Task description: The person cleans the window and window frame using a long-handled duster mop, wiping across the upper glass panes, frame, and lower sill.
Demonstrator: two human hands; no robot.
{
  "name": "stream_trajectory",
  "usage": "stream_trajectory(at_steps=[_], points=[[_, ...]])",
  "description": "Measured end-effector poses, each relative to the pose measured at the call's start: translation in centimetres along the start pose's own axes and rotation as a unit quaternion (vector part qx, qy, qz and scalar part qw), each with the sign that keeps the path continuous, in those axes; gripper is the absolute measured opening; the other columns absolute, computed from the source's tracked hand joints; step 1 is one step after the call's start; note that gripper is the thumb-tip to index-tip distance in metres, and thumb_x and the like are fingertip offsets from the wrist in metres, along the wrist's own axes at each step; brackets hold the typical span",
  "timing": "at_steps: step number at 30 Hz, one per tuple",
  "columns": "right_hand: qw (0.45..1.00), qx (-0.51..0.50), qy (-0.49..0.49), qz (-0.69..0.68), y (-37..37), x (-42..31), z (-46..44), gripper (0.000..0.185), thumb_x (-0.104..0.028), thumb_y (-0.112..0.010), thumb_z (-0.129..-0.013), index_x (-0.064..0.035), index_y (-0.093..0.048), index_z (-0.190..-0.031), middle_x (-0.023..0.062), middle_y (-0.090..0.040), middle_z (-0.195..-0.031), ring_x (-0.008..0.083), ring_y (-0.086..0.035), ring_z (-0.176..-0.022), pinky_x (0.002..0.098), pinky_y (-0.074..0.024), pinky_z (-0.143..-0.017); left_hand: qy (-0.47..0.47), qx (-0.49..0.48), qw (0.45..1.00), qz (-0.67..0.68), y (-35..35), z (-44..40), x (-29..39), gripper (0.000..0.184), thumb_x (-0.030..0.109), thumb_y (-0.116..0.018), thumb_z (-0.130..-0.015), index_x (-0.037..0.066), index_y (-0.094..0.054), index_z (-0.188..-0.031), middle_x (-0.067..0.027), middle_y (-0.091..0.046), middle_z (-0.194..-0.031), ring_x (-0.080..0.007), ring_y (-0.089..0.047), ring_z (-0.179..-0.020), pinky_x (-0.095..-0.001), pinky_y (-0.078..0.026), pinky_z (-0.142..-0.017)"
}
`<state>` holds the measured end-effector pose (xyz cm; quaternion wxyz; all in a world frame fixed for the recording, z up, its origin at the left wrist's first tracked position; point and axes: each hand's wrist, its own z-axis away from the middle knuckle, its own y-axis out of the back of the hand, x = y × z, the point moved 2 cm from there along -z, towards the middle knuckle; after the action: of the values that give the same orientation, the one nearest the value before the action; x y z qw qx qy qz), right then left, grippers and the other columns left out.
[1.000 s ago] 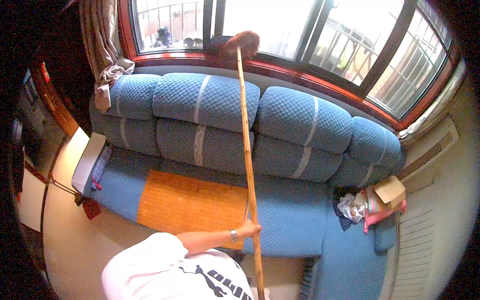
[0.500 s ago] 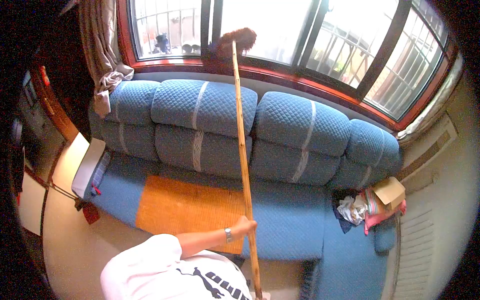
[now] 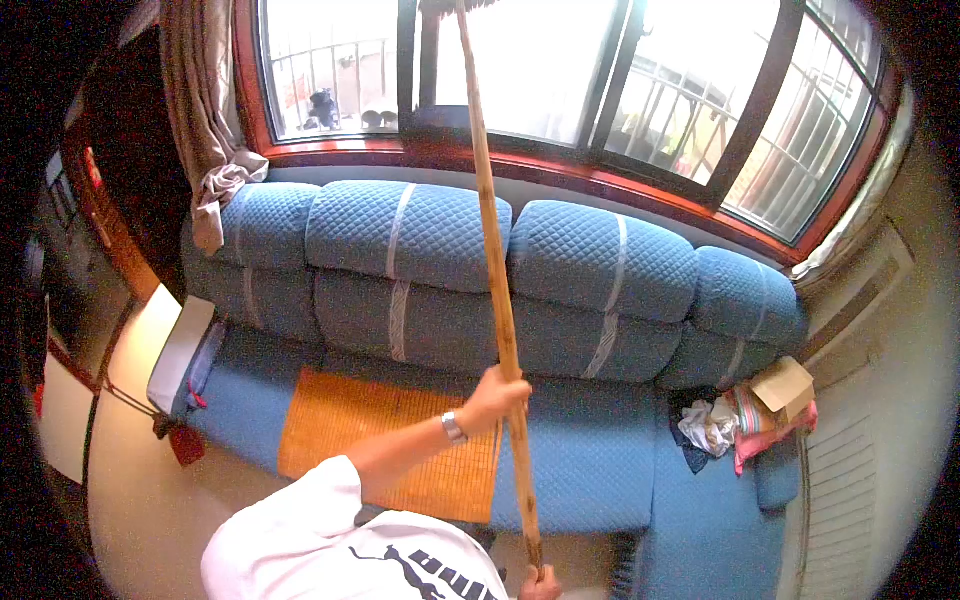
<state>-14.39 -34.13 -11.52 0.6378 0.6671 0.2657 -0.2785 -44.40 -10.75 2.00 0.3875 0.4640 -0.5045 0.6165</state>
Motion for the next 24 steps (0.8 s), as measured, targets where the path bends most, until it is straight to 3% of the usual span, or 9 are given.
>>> stream_trajectory(at_steps=[3, 6, 8, 11, 15, 17, 21, 23, 24], points=[[0.999, 0.014, 0.037, -0.034, -1.6, -3.1, -4.6, 0.047, -0.041, -0.052, -0.088, 0.0018, -0.048, -0.069, 0.0196, -0.041, -0.053, 0.035, -0.045, -0.048, 0.0447, -0.0334, -0.049, -0.063, -0.001, 0.998, 0.011, 0.0, -2.7, 6.2, 0.013, 0.013, -0.059, -0.078, 0.005, -0.049, -0.079, -0.0029, -0.054, -0.064, -0.0133, -0.056, -0.056, -0.0289, -0.046, -0.05], [0.996, 0.055, 0.063, -0.036, -1.9, -8.5, -8.8, 0.039, -0.035, -0.055, -0.087, -0.0018, -0.047, -0.068, 0.0169, -0.045, -0.052, 0.031, -0.048, -0.047, 0.0414, -0.0351, -0.047, -0.117, 0.013, 0.993, -0.02, 0.2, -7.4, 10.7, 0.014, 0.013, -0.059, -0.079, 0.004, -0.049, -0.083, -0.0017, -0.052, -0.065, -0.0125, -0.055, -0.054, -0.028, -0.046, -0.05], [0.992, 0.052, 0.071, -0.09, -2.9, -10.2, -11.5, 0.049, -0.045, -0.051, -0.09, 0.0007, -0.048, -0.07, 0.0149, -0.042, -0.054, 0.0269, -0.042, -0.049, 0.0412, -0.0342, -0.049, -0.149, 0.033, 0.988, -0.037, 0.2, -9.6, 13.6, 0.014, 0.013, -0.059, -0.079, 0.004, -0.049, -0.082, -0.0014, -0.051, -0.064, -0.0124, -0.054, -0.054, -0.0279, -0.046, -0.05], [0.987, 0.051, 0.084, -0.128, -3.6, -12.0, -13.6, 0.05, -0.045, -0.051, -0.09, 0.0002, -0.048, -0.069, 0.0125, -0.041, -0.053, 0.022, -0.039, -0.049, 0.0392, -0.0334, -0.047, -0.169, 0.04, 0.984, -0.032, 0.4, -11.0, 16.2, 0.013, 0.012, -0.058, -0.079, 0.004, -0.048, -0.081, -0.0016, -0.051, -0.064, -0.0123, -0.054, -0.054, -0.0277, -0.046, -0.05], [0.987, 0.048, 0.094, -0.122, -4.5, -11.3, -14.0, 0.051, -0.046, -0.05, -0.09, -0.0003, -0.048, -0.068, 0.0098, -0.041, -0.052, 0.0187, -0.039, -0.048, 0.0377, -0.0327, -0.046, -0.162, 0.048, 0.984, -0.057, 0.9, -11.7, 16.1, 0.015, 0.012, -0.059, -0.08, 0.003, -0.047, -0.084, -0.0031, -0.051, -0.066, -0.0129, -0.055, -0.055, -0.0282, -0.047, -0.05], [0.986, 0.054, 0.081, -0.138, -5.0, -9.8, -13.5, 0.048, -0.045, -0.054, -0.088, -0.0015, -0.049, -0.067, 0.0136, -0.042, -0.051, 0.0255, -0.043, -0.046, 0.0401, -0.0344, -0.046, -0.135, 0.039, 0.988, -0.057, 1.0, -11.2, 15.4, 0.015, 0.01, -0.059, -0.08, 0.003, -0.047, -0.086, -0.0037, -0.051, -0.067, -0.0135, -0.056, -0.056, -0.0289, -0.048, -0.05], [0.989, 0.032, 0.066, -0.126, -5.4, -7.1, -11.4, 0.045, -0.041, -0.055, -0.088, -0.0014, -0.05, -0.068, 0.0125, -0.043, -0.051, 0.0253, -0.044, -0.046, 0.0402, -0.0343, -0.046, -0.116, 0.017, 0.991, -0.064, 1.1, -10.0, 12.7, 0.016, 0.011, -0.058, -0.082, 0.002, -0.046, -0.086, -0.0039, -0.052, -0.067, -0.014, -0.057, -0.057, -0.0292, -0.049, -0.051], [0.989, 0.009, 0.057, -0.135, -5.5, -6.1, -10.0, 0.044, -0.038, -0.052, -0.09, -0.0006, -0.048, -0.066, 0.0035, -0.039, -0.05, 0.0138, -0.039, -0.047, 0.0331, -0.0319, -0.044, -0.103, 0.009, 0.993, -0.054, 1.2, -8.7, 10.9, 0.014, 0.012, -0.058, -0.082, 0.003, -0.048, -0.083, -0.0042, -0.053, -0.069, -0.0132, -0.056, -0.059, -0.0294, -0.048, -0.053], [0.989, 0.006, 0.059, -0.135, -5.5, -5.3, -9.3, 0.044, -0.038, -0.052, -0.09, -0.0006, -0.048, -0.066, 0.0035, -0.039, -0.05, 0.0138, -0.039, -0.047, 0.0331, -0.0319, -0.044, -0.105, 0.013, 0.99, -0.094, 1.5, -8.4, 9.4, 0.015, 0.014, -0.058, -0.082, 0.003, -0.048, -0.084, -0.0036, -0.053, -0.069, -0.0127, -0.054, -0.061, -0.0301, -0.047, -0.053]])
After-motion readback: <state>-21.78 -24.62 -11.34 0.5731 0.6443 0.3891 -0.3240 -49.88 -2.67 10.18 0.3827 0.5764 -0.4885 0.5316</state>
